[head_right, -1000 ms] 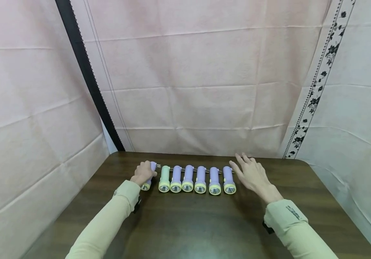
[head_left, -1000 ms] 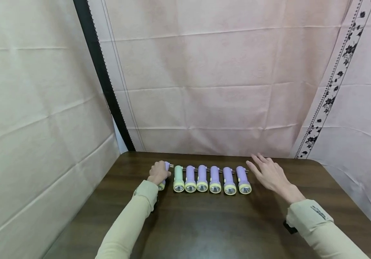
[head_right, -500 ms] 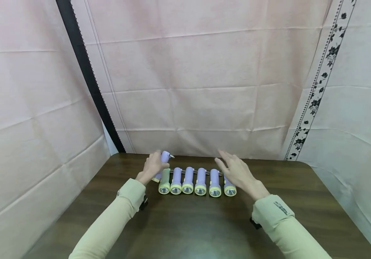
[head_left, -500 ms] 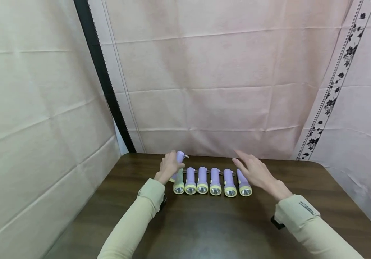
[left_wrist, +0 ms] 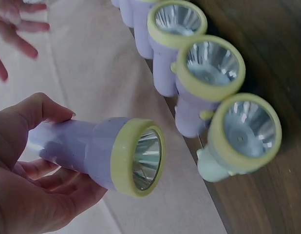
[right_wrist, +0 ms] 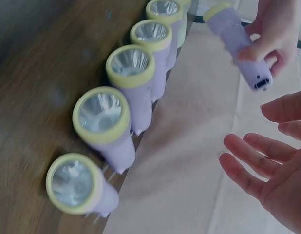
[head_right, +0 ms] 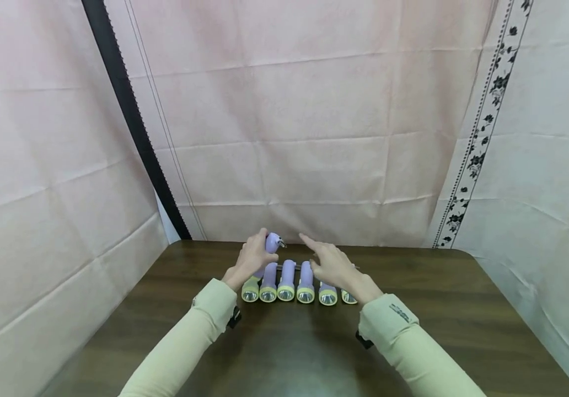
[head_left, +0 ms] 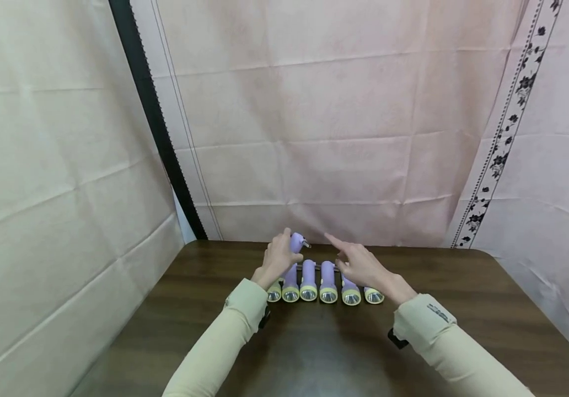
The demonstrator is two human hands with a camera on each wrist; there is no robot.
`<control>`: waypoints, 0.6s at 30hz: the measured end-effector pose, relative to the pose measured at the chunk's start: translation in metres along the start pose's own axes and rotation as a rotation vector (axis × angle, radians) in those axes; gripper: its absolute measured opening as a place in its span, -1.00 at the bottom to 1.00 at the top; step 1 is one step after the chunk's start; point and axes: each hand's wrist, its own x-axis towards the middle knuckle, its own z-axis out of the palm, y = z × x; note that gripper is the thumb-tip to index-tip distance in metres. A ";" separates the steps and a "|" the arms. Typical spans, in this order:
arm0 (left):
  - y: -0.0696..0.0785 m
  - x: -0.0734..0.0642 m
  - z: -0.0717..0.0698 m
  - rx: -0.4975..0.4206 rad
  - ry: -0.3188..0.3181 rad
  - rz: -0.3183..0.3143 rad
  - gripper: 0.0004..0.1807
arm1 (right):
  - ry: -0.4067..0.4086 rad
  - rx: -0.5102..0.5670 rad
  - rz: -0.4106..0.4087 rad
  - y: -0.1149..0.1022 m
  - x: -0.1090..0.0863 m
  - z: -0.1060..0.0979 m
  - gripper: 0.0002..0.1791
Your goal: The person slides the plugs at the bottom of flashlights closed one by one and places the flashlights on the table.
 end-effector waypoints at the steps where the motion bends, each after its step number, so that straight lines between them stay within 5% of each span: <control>1: 0.003 -0.001 0.001 -0.002 -0.002 0.009 -0.29 | -0.008 0.009 0.001 -0.002 0.001 0.001 -0.24; 18: 0.016 -0.023 0.013 -0.113 0.059 0.217 -0.53 | -0.012 0.064 -0.029 -0.010 0.000 0.013 -0.32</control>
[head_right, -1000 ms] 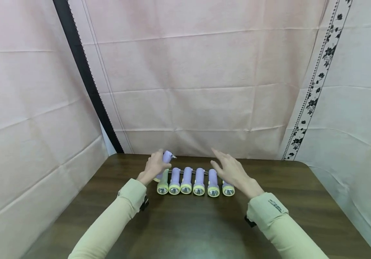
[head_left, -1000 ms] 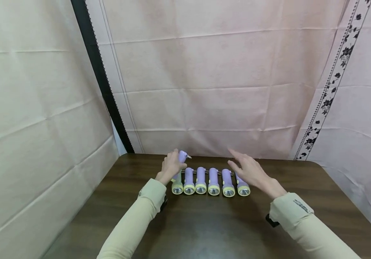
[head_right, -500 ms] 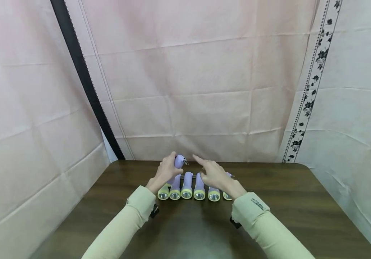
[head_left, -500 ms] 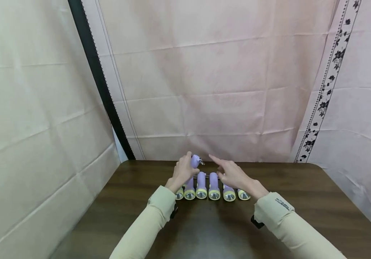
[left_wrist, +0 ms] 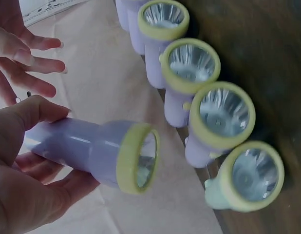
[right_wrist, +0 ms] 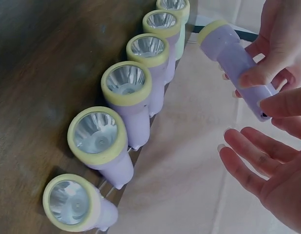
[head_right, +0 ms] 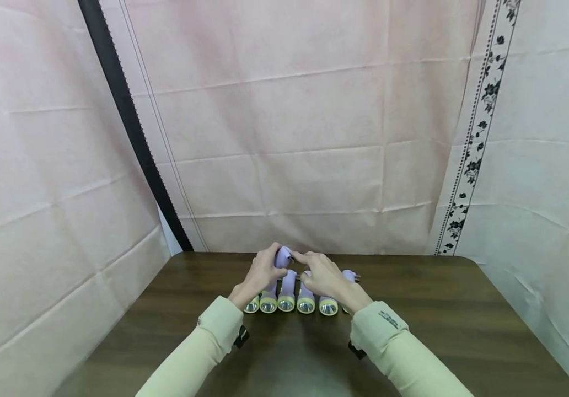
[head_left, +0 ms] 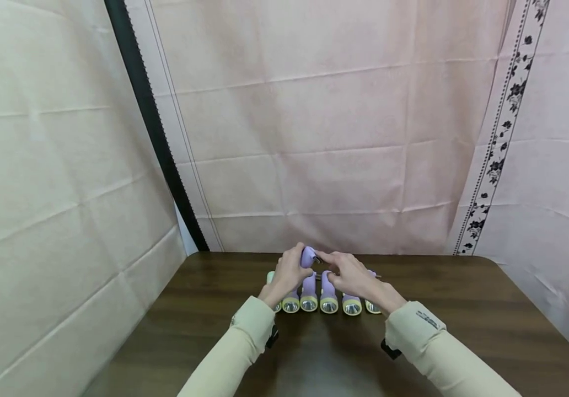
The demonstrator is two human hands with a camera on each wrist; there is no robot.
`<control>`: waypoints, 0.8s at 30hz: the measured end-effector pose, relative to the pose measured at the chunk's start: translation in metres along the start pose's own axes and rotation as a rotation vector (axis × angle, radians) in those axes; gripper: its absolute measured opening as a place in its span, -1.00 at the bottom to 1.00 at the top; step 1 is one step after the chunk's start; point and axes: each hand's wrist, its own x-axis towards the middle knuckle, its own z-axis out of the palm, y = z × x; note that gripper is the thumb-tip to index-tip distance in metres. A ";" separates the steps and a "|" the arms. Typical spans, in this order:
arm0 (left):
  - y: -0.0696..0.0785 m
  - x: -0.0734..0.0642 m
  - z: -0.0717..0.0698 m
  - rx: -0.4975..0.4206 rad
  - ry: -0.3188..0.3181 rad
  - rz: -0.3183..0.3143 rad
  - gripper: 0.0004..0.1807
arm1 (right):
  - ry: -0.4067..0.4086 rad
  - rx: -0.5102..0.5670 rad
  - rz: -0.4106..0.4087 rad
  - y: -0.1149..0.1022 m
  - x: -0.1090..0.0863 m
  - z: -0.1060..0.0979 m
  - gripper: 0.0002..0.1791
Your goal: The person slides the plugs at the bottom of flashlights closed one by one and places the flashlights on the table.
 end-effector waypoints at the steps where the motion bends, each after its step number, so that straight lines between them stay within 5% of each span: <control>1: 0.000 -0.002 0.002 -0.017 -0.005 0.005 -0.54 | -0.002 -0.010 0.002 0.000 -0.001 0.000 -0.32; 18: 0.007 -0.013 0.016 -0.086 0.033 0.011 -0.57 | -0.001 0.022 -0.034 0.008 -0.002 0.005 -0.29; 24: 0.004 -0.003 0.014 -0.034 0.059 0.004 -0.52 | -0.089 0.071 0.023 0.011 -0.005 -0.003 -0.14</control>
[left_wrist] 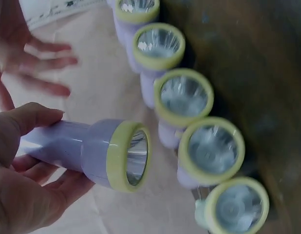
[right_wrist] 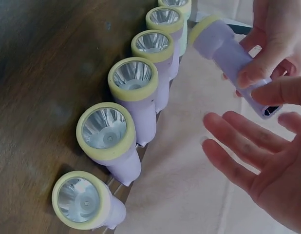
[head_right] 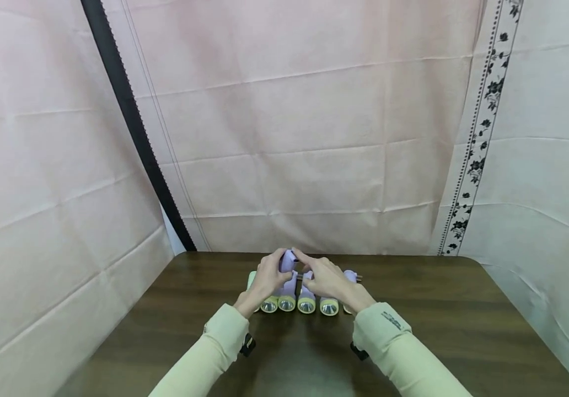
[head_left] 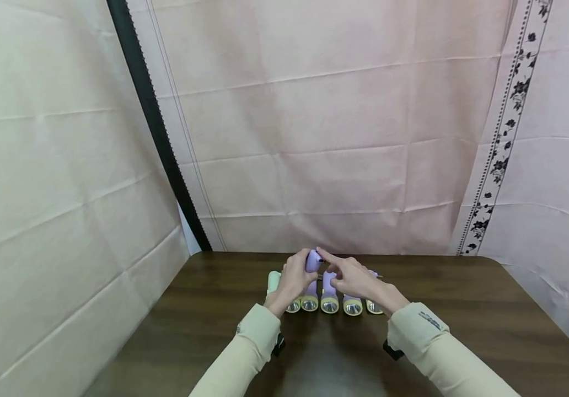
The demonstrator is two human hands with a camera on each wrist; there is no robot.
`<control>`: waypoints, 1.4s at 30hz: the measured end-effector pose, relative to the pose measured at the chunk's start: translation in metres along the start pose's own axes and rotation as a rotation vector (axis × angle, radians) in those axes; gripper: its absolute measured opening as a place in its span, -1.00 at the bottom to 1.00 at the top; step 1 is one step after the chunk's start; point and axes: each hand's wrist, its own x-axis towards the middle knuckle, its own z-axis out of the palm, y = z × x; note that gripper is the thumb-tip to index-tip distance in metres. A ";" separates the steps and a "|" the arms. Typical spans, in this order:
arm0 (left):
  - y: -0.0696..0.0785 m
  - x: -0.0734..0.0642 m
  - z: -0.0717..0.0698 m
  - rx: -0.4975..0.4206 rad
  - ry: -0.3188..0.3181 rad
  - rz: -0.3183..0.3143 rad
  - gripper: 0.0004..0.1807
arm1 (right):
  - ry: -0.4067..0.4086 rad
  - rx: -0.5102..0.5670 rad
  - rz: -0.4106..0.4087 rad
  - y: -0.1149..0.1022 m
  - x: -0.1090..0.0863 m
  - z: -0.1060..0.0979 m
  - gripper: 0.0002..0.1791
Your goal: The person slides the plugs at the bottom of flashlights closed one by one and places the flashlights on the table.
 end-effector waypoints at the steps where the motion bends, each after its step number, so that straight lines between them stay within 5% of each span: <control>1: -0.004 0.002 -0.004 0.023 0.014 -0.018 -0.52 | -0.009 0.004 0.001 -0.001 0.001 -0.001 -0.11; 7: -0.038 0.014 -0.017 0.069 0.059 -0.251 -0.42 | 0.044 -0.013 0.059 0.008 -0.007 -0.015 -0.02; 12: -0.087 -0.001 -0.025 0.115 0.079 -0.456 -0.51 | 0.017 -0.028 0.063 0.014 -0.008 -0.010 -0.11; 21: -0.120 -0.012 -0.020 0.130 0.034 -0.568 -0.61 | 0.015 -0.044 0.093 0.025 -0.011 -0.014 -0.22; 30: -0.135 -0.014 0.001 0.198 0.045 -0.518 -0.63 | 0.050 -0.066 0.128 0.032 -0.024 -0.023 -0.40; 37: -0.131 -0.014 0.004 0.286 0.104 -0.536 -0.60 | 0.050 -0.054 0.140 0.035 -0.027 -0.020 -0.56; 42: -0.113 -0.012 0.002 0.431 0.136 -0.363 -0.70 | 0.062 -0.051 0.153 0.036 -0.026 -0.017 -0.62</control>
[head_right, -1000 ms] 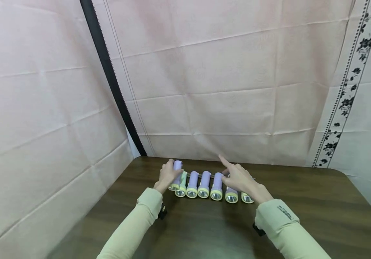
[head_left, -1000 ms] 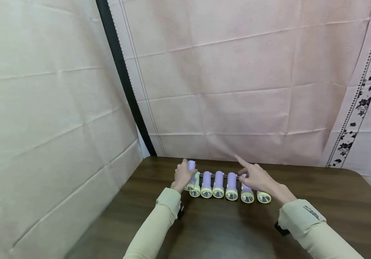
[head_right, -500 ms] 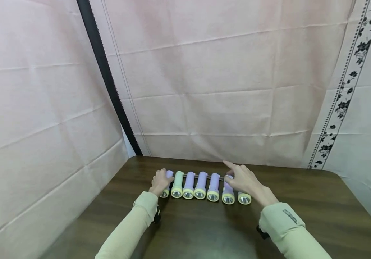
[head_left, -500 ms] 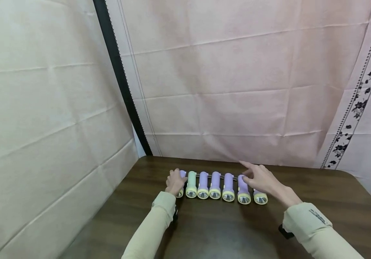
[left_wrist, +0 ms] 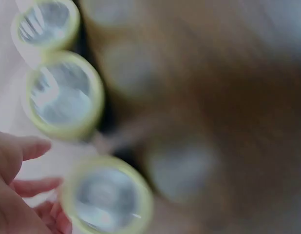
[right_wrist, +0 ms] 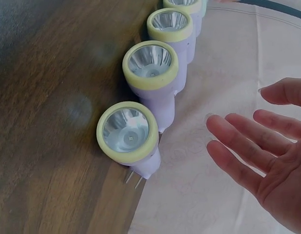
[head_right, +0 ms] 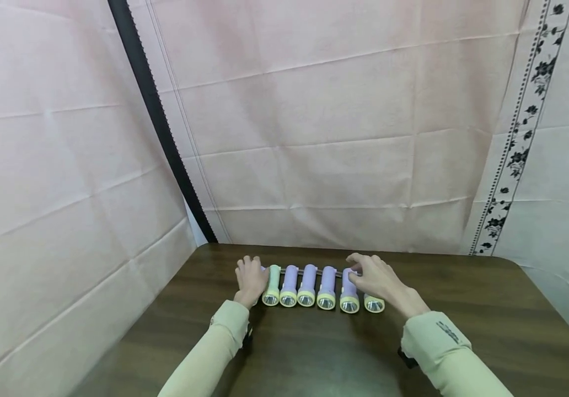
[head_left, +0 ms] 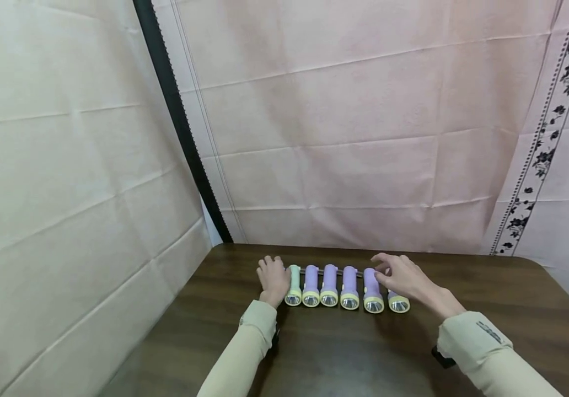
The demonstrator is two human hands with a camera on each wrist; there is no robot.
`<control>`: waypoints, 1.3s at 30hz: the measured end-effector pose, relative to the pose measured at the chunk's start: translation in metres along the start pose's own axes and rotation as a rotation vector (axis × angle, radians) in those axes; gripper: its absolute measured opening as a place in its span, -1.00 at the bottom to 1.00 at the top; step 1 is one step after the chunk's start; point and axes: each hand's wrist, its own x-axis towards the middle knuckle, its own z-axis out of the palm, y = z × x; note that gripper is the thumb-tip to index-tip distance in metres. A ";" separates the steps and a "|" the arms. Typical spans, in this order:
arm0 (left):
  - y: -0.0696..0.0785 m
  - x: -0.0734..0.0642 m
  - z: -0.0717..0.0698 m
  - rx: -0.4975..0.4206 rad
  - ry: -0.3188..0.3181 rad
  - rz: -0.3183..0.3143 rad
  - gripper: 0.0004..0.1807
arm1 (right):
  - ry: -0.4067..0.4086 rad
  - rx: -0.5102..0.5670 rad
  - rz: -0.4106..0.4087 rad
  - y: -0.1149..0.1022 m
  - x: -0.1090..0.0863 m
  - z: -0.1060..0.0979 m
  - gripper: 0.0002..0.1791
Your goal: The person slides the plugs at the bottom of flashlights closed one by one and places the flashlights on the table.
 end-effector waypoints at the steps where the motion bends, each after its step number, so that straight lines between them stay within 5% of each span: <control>1: 0.004 -0.001 -0.001 0.020 0.011 0.043 -0.73 | 0.001 -0.003 0.000 0.000 0.000 0.000 -0.63; 6: 0.022 -0.007 -0.004 0.184 -0.008 0.122 -0.83 | 0.010 -0.019 -0.028 -0.003 0.004 -0.003 -0.62; 12: 0.035 -0.004 -0.006 0.287 -0.116 0.036 -0.85 | 0.036 -0.047 -0.042 -0.006 0.009 -0.012 -0.61; 20: 0.031 -0.008 -0.003 0.214 -0.144 -0.006 -0.89 | 0.026 -0.073 -0.014 0.001 -0.005 -0.007 -0.65; 28: 0.041 -0.012 -0.021 0.027 0.061 0.063 -0.79 | 0.115 -0.089 -0.005 0.005 -0.011 -0.005 -0.62; 33: 0.060 -0.015 -0.041 -0.118 0.013 0.063 -0.65 | 0.126 -0.078 -0.014 -0.010 -0.005 0.006 -0.50; 39: 0.077 -0.018 -0.053 -0.161 0.003 0.091 -0.66 | 0.110 -0.056 -0.093 -0.030 0.004 0.018 -0.31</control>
